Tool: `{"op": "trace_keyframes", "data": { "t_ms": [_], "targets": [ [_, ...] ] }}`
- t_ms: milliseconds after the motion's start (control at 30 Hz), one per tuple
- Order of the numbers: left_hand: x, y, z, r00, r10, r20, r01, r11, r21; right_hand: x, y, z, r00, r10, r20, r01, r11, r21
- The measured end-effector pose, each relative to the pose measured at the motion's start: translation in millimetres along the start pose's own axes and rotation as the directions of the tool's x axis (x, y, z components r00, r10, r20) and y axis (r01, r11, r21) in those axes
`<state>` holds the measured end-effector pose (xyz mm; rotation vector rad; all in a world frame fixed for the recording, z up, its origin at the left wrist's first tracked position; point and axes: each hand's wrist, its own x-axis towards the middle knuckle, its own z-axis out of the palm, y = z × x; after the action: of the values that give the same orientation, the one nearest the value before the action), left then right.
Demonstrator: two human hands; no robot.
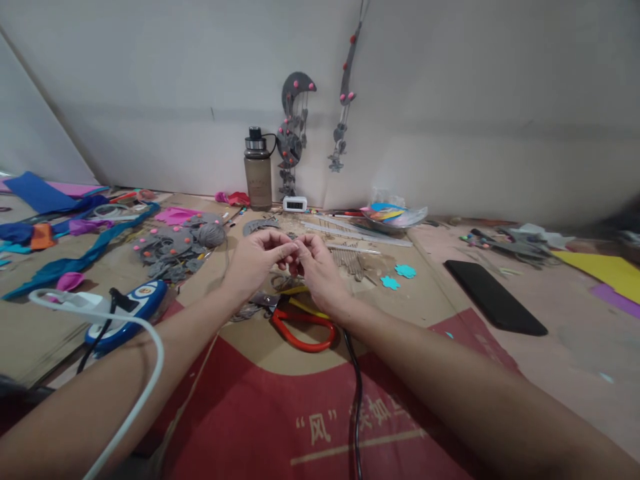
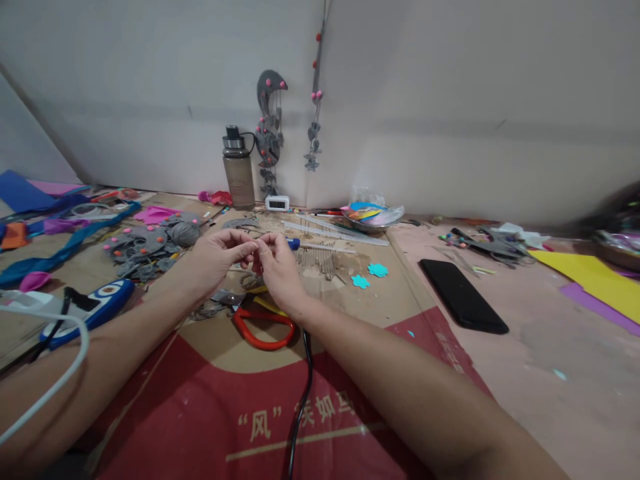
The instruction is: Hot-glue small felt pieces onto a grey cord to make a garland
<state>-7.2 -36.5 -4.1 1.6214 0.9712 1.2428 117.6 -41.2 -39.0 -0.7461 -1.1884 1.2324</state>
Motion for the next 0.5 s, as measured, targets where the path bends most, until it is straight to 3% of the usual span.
{"op": "trace_keyframes", "data": {
  "t_ms": [300, 433, 500],
  "targets": [
    [-1.9, 2.1, -1.2, 0.998, -0.061, 0.023, 0.06, 0.998, 0.03, -4.0, -1.3, 5.3, 1.0, -0.019, 0.006, 0.019, 0.999, -0.029],
    [-2.2, 5.7, -1.5, 0.983, -0.09, 0.16, 0.124, 0.969, -0.212, -9.1, -7.1, 8.4, 1.0, -0.013, 0.019, 0.012, 0.997, 0.082],
    [-2.0, 9.9, -0.9, 0.977, -0.12, 0.178, 0.174, 0.928, -0.329, -9.8, -10.0, 8.5, 0.999, -0.024, 0.027, 0.021, 0.993, 0.115]
  ]
}}
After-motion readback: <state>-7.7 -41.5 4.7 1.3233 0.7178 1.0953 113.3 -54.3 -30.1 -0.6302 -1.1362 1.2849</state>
